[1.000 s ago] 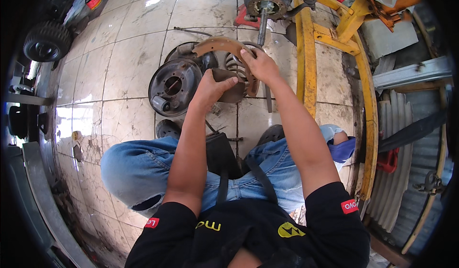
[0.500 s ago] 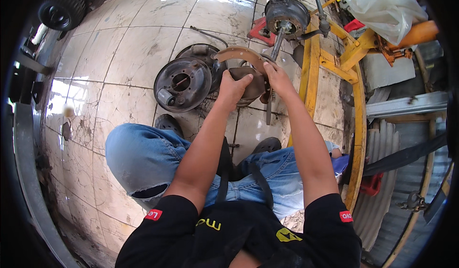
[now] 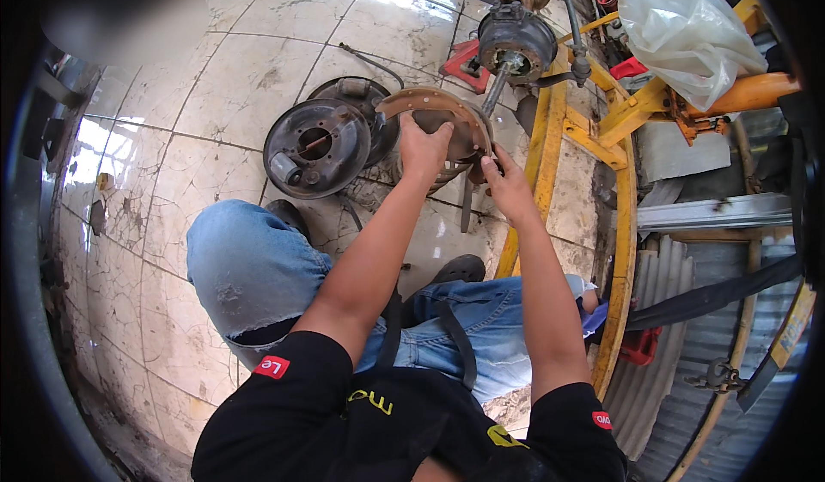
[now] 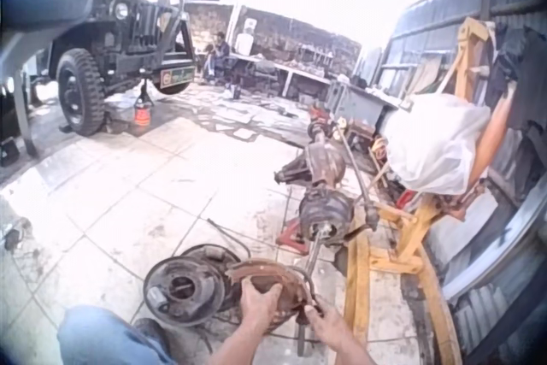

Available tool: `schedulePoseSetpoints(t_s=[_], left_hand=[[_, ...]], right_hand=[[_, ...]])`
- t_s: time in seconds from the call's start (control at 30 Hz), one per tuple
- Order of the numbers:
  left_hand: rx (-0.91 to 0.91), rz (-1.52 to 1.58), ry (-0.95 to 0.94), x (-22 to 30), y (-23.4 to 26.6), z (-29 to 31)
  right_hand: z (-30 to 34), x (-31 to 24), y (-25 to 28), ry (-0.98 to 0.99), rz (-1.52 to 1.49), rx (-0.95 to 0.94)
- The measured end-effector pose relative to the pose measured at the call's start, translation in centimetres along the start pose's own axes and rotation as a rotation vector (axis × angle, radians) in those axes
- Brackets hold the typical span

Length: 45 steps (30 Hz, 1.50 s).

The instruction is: The person sits on the floor and uses a wire brush to scrub a curved brake shoe, repeatedly rotating it to clean different sections. A brake drum and other disassembled parts are visible nearby.

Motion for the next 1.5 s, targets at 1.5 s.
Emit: schedulePoseSetpoints(t_s=[1.5], left_hand=[[-0.196,-0.341,0.049,2.7,-0.4,-0.5]], right_hand=[[0.6,0.8,-1.2,0.048,-0.092,-0.042]])
Point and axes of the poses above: each hand's wrist, its own z-axis away from the middle knuckle, its own y-axis out of the back of the hand, x = y × z, the point moved 4 cm from there along -z, towards the middle knuckle, and after that the axes turned 5 degrees about -y, right-handed, at the moved point
